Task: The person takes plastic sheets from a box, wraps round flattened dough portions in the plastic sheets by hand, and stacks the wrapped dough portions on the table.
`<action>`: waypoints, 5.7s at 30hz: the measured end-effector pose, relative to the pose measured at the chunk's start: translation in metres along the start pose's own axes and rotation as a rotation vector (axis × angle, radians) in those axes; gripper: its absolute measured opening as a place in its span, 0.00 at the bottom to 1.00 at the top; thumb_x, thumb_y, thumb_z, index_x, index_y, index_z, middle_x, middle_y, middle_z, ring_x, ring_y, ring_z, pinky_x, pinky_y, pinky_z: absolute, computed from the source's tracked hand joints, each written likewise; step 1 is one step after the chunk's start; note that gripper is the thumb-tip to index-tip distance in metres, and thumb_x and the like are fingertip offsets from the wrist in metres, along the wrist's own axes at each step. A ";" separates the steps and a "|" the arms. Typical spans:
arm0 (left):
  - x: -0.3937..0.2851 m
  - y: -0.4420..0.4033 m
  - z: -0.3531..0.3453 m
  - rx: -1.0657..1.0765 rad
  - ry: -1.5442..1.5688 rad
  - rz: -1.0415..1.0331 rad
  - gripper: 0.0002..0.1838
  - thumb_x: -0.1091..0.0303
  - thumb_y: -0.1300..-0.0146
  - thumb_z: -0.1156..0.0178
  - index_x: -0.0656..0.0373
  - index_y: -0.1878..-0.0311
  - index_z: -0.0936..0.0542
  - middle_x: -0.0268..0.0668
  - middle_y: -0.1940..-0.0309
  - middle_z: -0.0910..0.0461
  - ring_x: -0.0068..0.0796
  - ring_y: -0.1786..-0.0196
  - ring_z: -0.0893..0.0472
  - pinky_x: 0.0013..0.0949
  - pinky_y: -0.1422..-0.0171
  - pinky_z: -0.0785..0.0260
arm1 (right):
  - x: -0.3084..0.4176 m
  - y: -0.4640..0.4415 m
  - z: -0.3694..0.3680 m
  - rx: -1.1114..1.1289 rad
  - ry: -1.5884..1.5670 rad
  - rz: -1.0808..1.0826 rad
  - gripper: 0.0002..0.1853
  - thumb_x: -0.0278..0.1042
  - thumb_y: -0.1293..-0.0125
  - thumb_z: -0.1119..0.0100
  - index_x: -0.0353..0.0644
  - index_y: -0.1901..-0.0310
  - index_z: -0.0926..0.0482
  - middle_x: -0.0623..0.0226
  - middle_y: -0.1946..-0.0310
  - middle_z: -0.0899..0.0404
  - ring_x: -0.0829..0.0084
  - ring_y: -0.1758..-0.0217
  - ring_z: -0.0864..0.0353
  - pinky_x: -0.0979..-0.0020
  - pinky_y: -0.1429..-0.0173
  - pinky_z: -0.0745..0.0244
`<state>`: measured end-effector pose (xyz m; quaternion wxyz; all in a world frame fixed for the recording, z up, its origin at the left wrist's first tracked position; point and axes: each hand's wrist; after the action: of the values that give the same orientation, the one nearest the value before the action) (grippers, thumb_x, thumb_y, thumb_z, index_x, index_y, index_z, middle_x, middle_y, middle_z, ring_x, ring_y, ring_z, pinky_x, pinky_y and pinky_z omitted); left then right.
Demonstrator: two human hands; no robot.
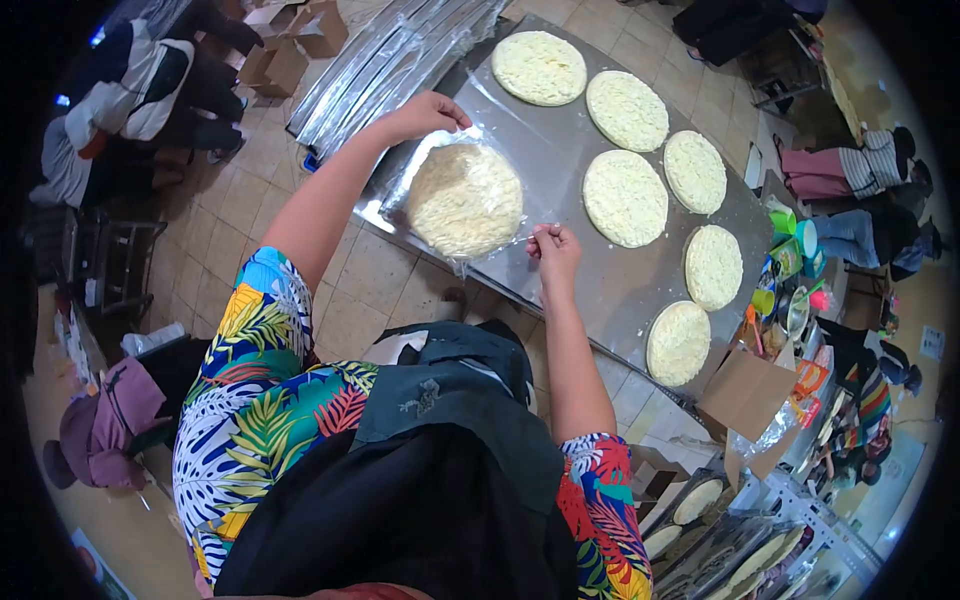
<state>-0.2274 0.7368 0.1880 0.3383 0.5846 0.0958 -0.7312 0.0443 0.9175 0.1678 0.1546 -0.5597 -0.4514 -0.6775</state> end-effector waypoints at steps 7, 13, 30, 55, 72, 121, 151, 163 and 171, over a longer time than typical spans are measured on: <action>-0.014 0.012 -0.007 -0.112 -0.422 0.096 0.16 0.74 0.50 0.42 0.52 0.57 0.15 0.35 0.64 0.16 0.27 0.62 0.20 0.30 0.49 0.32 | -0.018 -0.001 -0.004 0.065 0.056 -0.147 0.06 0.28 0.38 0.39 0.36 0.63 0.24 0.69 0.76 0.23 0.81 0.80 0.27 0.79 0.76 0.33; -0.001 0.007 -0.014 -0.168 -0.681 0.084 0.13 0.65 0.49 0.38 0.45 0.58 0.15 0.29 0.60 0.17 0.25 0.52 0.22 0.45 0.34 0.52 | -0.024 -0.001 -0.003 -0.090 0.276 -0.034 0.20 0.29 0.45 0.33 0.38 0.54 0.30 0.62 0.61 0.23 0.77 0.69 0.25 0.74 0.71 0.31; 0.022 0.041 -0.014 -0.546 -0.486 -0.295 0.18 0.67 0.41 0.39 0.50 0.46 0.22 0.36 0.49 0.23 0.34 0.45 0.24 0.38 0.38 0.37 | -0.010 0.016 -0.047 0.118 1.136 0.886 0.40 0.53 0.36 0.46 0.40 0.29 0.48 0.50 0.27 0.54 0.50 0.24 0.58 0.46 0.26 0.63; 0.074 0.152 -0.050 -0.686 0.031 0.265 0.12 0.64 0.35 0.44 0.63 0.57 0.23 0.41 0.78 0.21 0.29 0.77 0.20 0.33 0.67 0.29 | -0.078 0.091 -0.033 0.159 0.133 -0.224 0.09 0.26 0.40 0.37 0.35 0.59 0.23 0.76 0.78 0.26 0.87 0.76 0.32 0.81 0.72 0.37; 0.069 0.171 -0.148 -0.717 0.913 0.416 0.22 0.71 0.34 0.46 0.62 0.39 0.38 0.37 0.58 0.25 0.25 0.59 0.23 0.31 0.57 0.26 | 0.005 -0.108 -0.055 0.198 0.804 0.348 0.15 0.32 0.36 0.45 0.35 0.51 0.21 0.55 0.59 0.18 0.62 0.58 0.20 0.67 0.51 0.28; 0.045 0.170 -0.179 -0.809 1.150 0.432 0.33 0.66 0.39 0.44 0.52 0.31 0.44 0.34 0.50 0.30 0.28 0.45 0.31 0.45 0.38 0.41 | 0.019 -0.113 -0.133 0.388 1.085 0.952 0.33 0.57 0.42 0.42 0.44 0.41 0.28 0.48 0.35 0.39 0.51 0.31 0.42 0.45 0.28 0.54; -0.190 0.046 -0.417 -0.198 0.613 -0.005 0.24 0.70 0.36 0.44 0.53 0.37 0.35 0.39 0.39 0.39 0.30 0.37 0.37 0.39 0.36 0.41 | 0.060 0.102 0.691 -1.273 0.704 0.235 0.17 0.23 0.44 0.47 0.46 0.52 0.22 0.56 0.54 0.23 0.55 0.46 0.24 0.60 0.47 0.26; -0.415 -0.054 -0.616 0.145 0.001 -0.816 0.25 0.68 0.41 0.39 0.59 0.41 0.32 0.41 0.42 0.31 0.35 0.37 0.32 0.37 0.36 0.40 | 0.096 0.161 0.702 -0.914 1.156 0.805 0.03 0.27 0.53 0.41 0.42 0.74 0.23 0.61 0.66 0.24 0.64 0.52 0.24 0.56 0.32 0.40; -0.414 -0.132 -0.849 0.960 -0.952 -0.802 0.27 0.55 0.39 0.44 0.51 0.37 0.31 0.44 0.41 0.26 0.45 0.39 0.28 0.44 0.34 0.38 | 0.136 0.249 0.676 -0.879 1.449 0.912 0.04 0.28 0.52 0.40 0.44 0.72 0.24 0.67 0.75 0.26 0.68 0.58 0.23 0.52 0.33 0.41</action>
<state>0.3994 1.4488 0.2821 -0.2361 0.2115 -0.1821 -0.9308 0.5962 1.3524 0.3762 0.4209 -0.1348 0.3092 -0.8421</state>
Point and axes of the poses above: each hand's wrist, its own y-axis away from the middle knuckle, its own z-axis out of the back of the hand, x = y × z
